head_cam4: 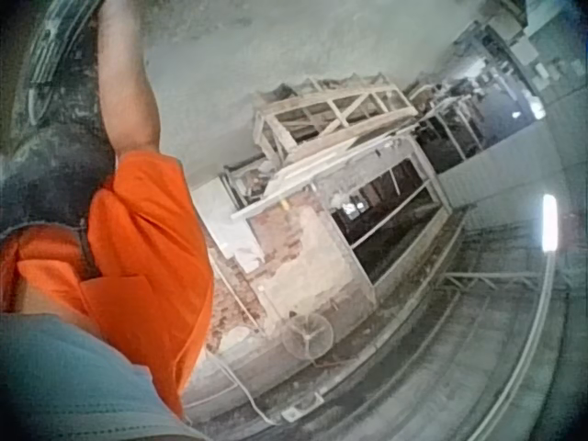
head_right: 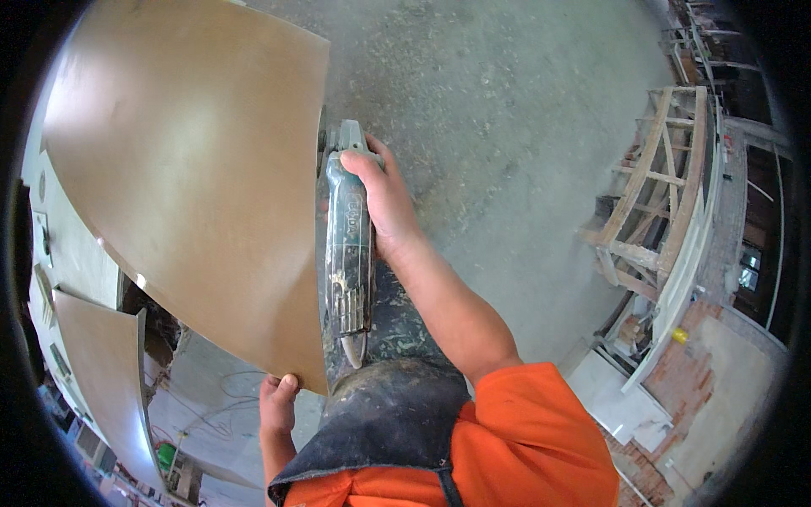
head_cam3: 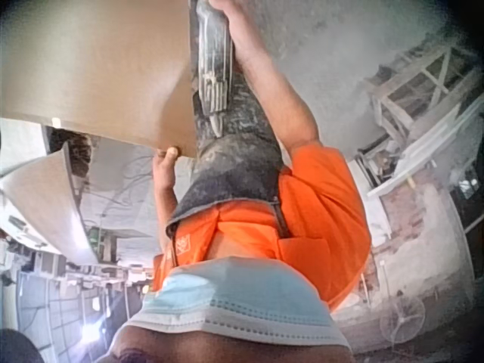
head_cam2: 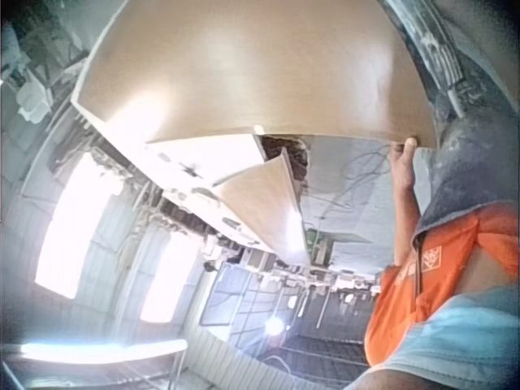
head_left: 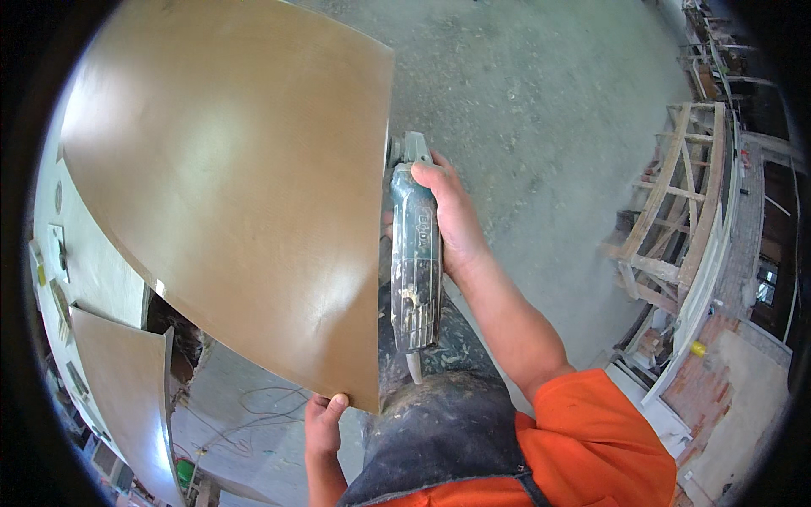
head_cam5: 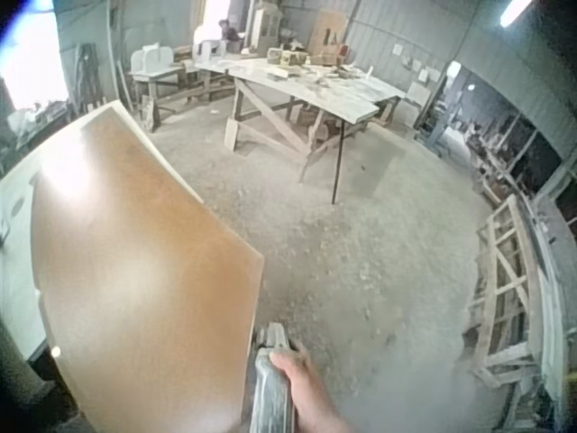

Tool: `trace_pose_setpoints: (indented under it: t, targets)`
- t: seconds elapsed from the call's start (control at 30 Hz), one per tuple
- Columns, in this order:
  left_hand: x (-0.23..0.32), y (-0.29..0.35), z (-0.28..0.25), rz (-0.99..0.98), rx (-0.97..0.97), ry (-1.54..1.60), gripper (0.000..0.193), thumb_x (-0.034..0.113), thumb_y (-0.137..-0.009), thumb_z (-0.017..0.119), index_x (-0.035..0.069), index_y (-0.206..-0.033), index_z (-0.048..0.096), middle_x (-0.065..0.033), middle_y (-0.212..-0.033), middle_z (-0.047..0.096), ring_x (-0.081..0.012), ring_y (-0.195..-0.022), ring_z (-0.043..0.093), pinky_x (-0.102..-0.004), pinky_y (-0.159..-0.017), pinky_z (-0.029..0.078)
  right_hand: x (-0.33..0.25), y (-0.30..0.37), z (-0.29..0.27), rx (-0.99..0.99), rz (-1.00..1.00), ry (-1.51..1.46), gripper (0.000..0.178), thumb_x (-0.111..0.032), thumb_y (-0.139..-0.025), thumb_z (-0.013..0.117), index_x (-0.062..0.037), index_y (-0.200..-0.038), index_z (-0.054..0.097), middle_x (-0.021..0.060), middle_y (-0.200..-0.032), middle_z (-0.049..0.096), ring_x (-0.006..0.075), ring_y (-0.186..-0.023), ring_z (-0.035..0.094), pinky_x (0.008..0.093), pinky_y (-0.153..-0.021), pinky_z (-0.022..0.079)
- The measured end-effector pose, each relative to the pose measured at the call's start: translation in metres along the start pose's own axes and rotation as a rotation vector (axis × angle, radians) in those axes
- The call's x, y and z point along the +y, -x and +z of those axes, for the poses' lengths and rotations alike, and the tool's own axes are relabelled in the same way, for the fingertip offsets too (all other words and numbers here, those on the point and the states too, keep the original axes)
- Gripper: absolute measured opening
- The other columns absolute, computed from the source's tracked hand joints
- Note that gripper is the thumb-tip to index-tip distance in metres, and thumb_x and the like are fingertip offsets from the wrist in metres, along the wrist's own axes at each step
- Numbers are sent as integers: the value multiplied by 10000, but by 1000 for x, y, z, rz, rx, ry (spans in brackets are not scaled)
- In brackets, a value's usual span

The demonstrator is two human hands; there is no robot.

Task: The person uses an angle grinder to sand the edges of a large curved wooden panel. They hold the panel with one hand and operate the grinder with the other, moving along the edge. After sanding, the person places the panel on a workbench and moves it aside.

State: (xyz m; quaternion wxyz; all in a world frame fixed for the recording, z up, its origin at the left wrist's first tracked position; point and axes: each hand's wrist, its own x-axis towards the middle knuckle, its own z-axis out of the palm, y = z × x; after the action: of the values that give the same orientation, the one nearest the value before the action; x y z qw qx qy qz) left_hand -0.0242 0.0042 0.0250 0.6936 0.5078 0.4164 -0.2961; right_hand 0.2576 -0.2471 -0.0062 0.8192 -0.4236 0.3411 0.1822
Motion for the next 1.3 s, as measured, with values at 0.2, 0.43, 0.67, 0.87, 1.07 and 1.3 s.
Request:
trace_pose_setpoints:
  t: [0.2, 0.43, 0.67, 0.87, 1.07, 1.3]
  targets:
    - [-10, 3, -17, -44, -38, 53, 524, 360, -876, 817, 19, -1242, 662, -52, -1179, 705, -177, -1071, 623, -365, -973, 464, -15, -15, 2, -49, -19, 41, 776, -327, -889, 687, -77, -1532, 331, 147, -1055, 609, 278, -675, 690, 403, -530, 600]
    - [-12, 8, -19, -67, -18, 89, 533, 356, -872, 824, 19, -1249, 654, -34, -1187, 696, -152, -1042, 601, -345, -934, 458, -17, -31, 3, -69, -62, 5, 758, -297, -879, 710, -77, -1517, 366, 157, -1040, 619, 263, -653, 683, 400, -535, 602]
    - [-15, 10, -27, -95, -3, 78, 514, 320, -884, 816, 21, -1263, 641, -26, -1173, 693, -156, -1046, 604, -346, -934, 460, -27, -42, 7, -60, -94, 16, 791, -311, -875, 723, -78, -1535, 355, 165, -1081, 611, 269, -683, 694, 401, -548, 610]
    - [-10, 11, -29, -96, 10, 88, 472, 330, -869, 821, 31, -1192, 652, -16, -1059, 676, -142, -934, 577, -322, -841, 436, -28, -47, 10, -71, -100, 45, 803, -331, -880, 724, -67, -1538, 347, 156, -1071, 609, 268, -693, 698, 394, -557, 614]
    - [-16, 10, -28, -108, -1, 79, 553, 361, -845, 842, -7, -1221, 672, -62, -1166, 711, -187, -1076, 622, -362, -974, 461, -49, -17, 4, 10, 31, -40, 610, -458, -896, 706, -47, -1318, 547, 178, -951, 664, 274, -648, 706, 378, -540, 617]
    - [-13, 8, -19, -82, 7, 72, 579, 358, -843, 838, -17, -1248, 664, -77, -1198, 711, -205, -1129, 624, -374, -1024, 449, -66, -19, 31, 25, 59, 59, 576, -520, -888, 688, -46, -1198, 581, 166, -853, 676, 255, -624, 710, 355, -525, 608]
